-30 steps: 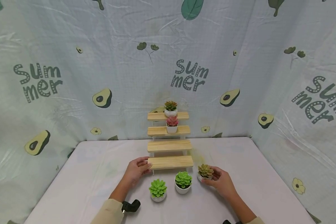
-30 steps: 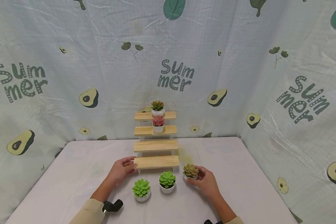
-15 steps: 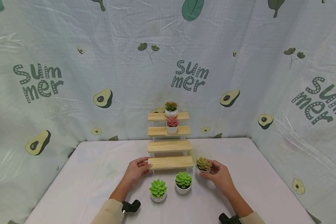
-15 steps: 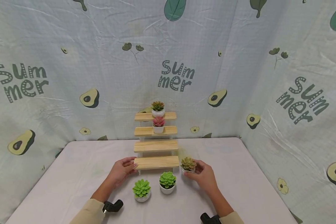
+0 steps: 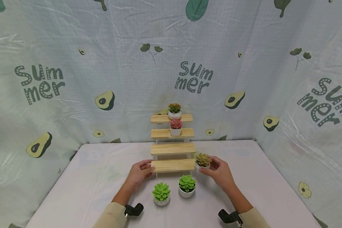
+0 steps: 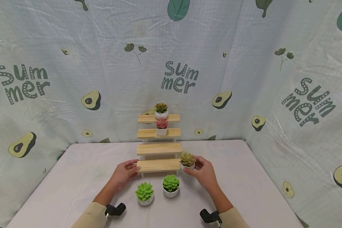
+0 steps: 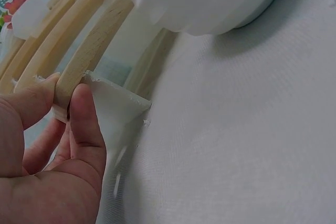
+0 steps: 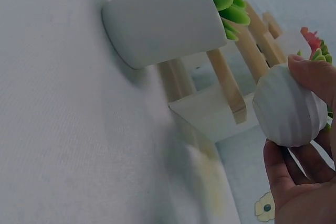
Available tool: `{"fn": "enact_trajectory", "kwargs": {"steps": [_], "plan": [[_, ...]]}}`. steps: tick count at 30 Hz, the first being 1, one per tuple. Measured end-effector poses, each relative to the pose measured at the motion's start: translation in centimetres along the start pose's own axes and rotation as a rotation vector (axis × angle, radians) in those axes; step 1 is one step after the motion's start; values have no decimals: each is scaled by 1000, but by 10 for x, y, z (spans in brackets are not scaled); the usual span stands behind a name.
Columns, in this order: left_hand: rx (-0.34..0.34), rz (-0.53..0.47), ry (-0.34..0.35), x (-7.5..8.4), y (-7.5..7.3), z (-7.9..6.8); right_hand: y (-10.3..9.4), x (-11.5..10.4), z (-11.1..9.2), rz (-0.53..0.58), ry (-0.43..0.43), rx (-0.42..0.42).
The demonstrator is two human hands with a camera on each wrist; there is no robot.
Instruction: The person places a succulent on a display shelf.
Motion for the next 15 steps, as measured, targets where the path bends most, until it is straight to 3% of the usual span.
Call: {"fn": "enact_trajectory", "kwargs": {"steps": [15], "plan": [[19,10,1,-2,-1,3,12,-24,16,-32,-44,-18]]}}
Point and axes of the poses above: each hand's wrist, its own z-axis towards the middle knuckle, its own y-axis out of the palm, x = y × z, the point moved 5 cm from there along z, towards the middle knuckle
